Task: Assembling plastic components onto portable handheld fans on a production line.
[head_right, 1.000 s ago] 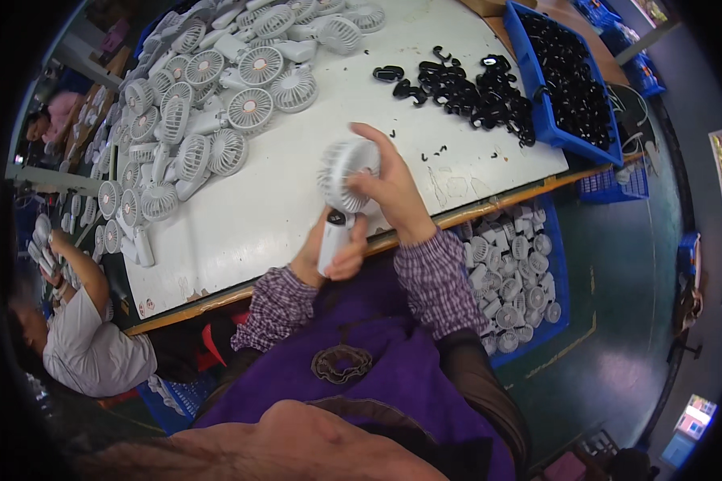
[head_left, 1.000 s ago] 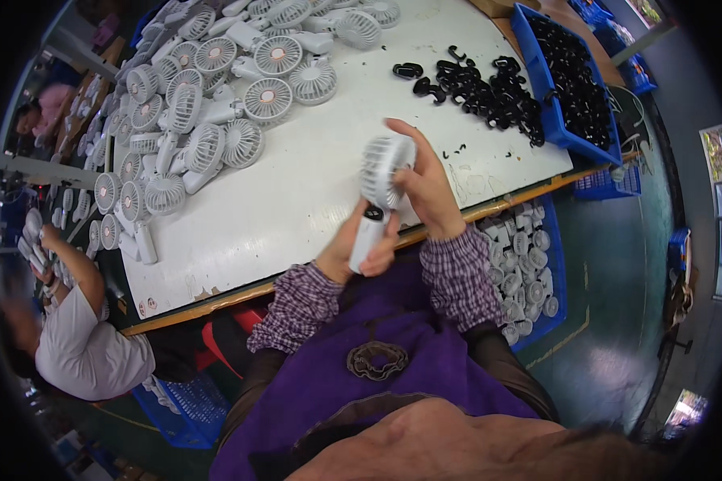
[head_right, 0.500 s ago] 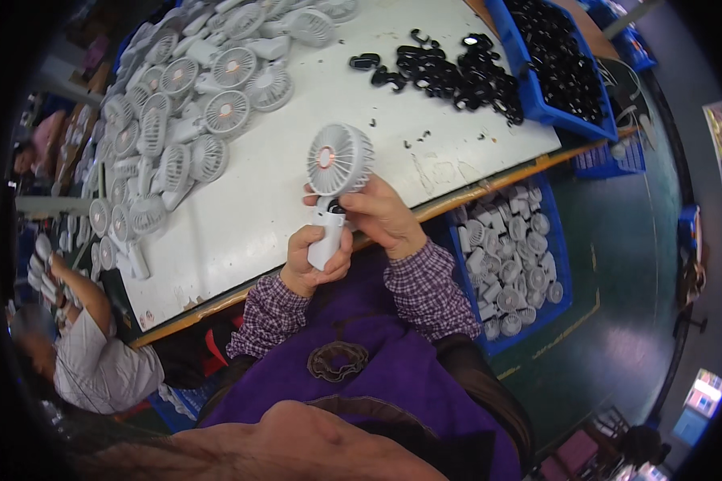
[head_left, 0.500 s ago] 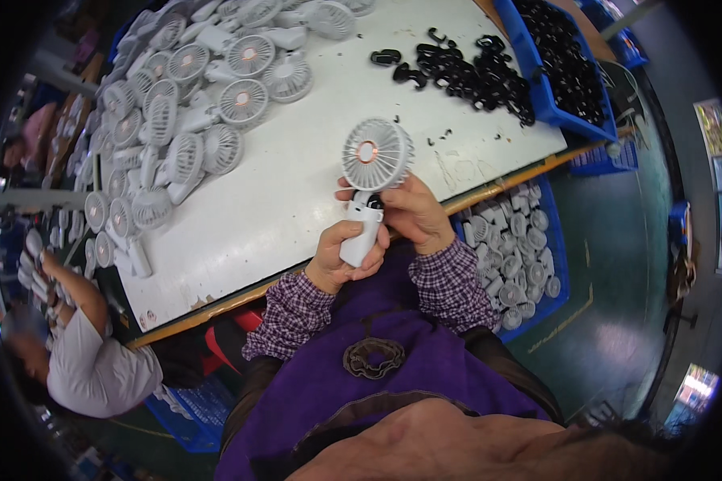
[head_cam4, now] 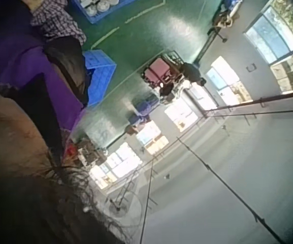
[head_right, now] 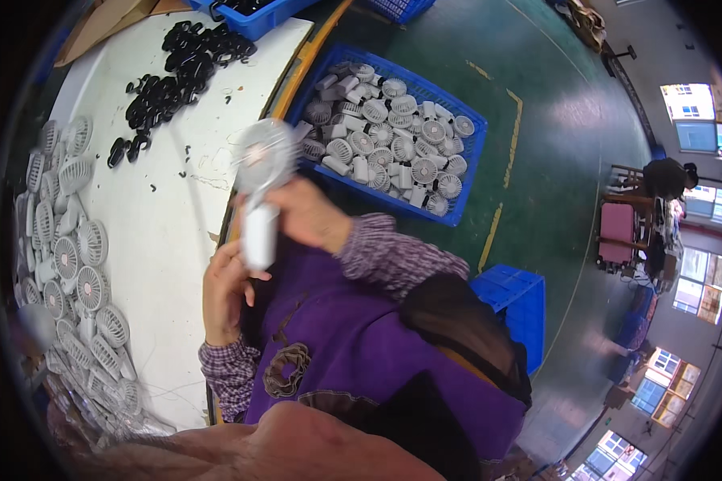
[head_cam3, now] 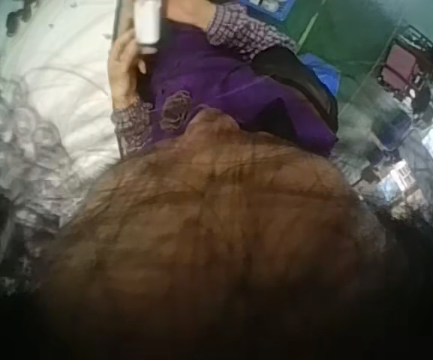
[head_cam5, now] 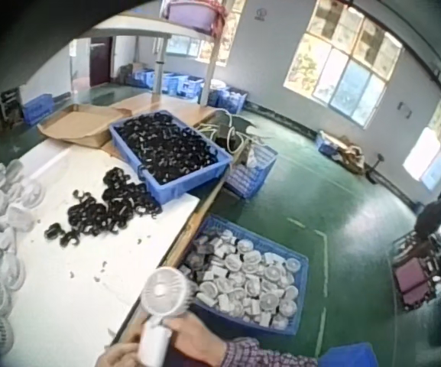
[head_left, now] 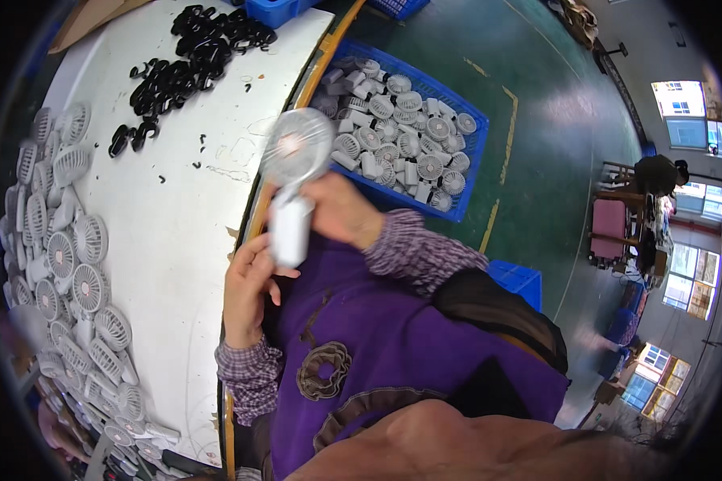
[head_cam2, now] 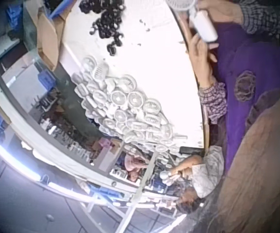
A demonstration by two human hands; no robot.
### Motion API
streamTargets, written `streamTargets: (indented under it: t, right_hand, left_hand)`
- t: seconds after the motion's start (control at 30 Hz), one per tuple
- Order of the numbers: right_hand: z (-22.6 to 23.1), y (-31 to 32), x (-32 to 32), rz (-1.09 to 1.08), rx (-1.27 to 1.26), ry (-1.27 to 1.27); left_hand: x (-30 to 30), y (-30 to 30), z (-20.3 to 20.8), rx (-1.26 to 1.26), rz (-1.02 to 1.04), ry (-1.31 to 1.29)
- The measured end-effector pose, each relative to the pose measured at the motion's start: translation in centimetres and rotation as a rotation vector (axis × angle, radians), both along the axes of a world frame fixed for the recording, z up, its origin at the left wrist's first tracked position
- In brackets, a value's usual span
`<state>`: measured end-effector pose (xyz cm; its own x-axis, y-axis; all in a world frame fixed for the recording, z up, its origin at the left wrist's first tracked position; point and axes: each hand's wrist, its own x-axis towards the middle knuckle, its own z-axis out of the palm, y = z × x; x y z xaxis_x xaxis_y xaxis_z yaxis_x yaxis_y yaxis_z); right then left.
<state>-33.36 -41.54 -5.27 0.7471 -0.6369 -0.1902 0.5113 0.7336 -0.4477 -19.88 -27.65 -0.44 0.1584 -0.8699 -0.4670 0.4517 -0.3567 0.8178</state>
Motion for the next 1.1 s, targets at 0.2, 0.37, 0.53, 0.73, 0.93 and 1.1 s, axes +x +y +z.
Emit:
streamTargets:
  t: [0.2,0.37,0.53,0.73,0.93,1.1]
  right_hand:
    - [-19.8,-9.5,-23.2,-0.287,-0.235,1.058]
    - [-35.7,-11.4,-29.0,0.214,-0.754,1.747]
    - [-44.7,-12.5,-27.2,0.772,-1.750,1.479]
    - [-40.9,-13.4,-14.4,0.915,-1.737,1.527]
    - [-32.8,-16.2,-22.0,0.795,-1.254,2.120]
    - [-22.1,-13.0,-14.1,0.238,-1.384,1.977]
  left_hand:
    - [0.3,1.8,-3.3,0.032,0.073,0.130]
    - [1.6,4.8,-2.1,0.160,0.186,0.038]
    - [2.7,8.2,-2.7,0.189,0.290,0.107]
    - [4.8,16.6,-2.5,0.220,0.628,-0.093]
    - [14.7,37.5,0.4,0.904,1.449,-1.386]
    - [20.9,38.9,-0.1,1.290,1.101,-1.374]
